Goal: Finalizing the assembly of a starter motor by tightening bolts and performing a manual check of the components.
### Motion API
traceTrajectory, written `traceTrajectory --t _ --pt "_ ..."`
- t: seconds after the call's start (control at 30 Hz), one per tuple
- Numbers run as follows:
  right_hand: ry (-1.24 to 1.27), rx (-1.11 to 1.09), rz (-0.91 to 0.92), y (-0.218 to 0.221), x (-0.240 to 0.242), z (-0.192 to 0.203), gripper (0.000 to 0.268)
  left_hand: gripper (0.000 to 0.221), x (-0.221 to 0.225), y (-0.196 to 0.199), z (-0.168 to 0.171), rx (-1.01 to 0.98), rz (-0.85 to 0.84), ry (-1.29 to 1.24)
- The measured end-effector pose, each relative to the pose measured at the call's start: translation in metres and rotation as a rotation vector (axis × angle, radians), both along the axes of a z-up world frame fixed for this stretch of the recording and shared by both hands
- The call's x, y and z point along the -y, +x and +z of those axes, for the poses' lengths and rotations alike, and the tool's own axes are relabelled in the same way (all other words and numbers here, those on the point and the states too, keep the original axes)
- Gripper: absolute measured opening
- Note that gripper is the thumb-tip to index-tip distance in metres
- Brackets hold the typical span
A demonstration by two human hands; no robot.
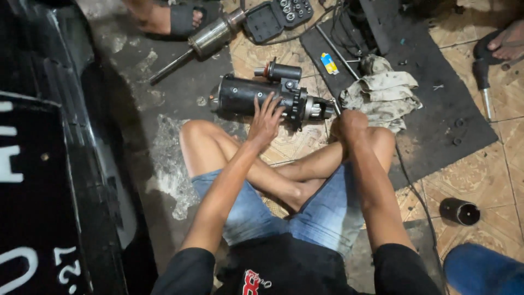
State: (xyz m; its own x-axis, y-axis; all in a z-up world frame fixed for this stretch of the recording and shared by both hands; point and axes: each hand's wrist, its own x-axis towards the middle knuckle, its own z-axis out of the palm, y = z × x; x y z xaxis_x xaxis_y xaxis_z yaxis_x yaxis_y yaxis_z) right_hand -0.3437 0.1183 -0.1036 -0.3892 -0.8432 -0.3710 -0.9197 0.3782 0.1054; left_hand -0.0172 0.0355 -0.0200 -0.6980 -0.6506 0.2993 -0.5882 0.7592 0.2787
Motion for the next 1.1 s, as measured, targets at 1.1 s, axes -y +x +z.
traceTrajectory --t 1.1 --pt "-0.841 1.288 -1.196 0.208 -0.075 0.133 0.032 0.023 0.007 -0.006 -0.021 -0.113 0.053 -0.013"
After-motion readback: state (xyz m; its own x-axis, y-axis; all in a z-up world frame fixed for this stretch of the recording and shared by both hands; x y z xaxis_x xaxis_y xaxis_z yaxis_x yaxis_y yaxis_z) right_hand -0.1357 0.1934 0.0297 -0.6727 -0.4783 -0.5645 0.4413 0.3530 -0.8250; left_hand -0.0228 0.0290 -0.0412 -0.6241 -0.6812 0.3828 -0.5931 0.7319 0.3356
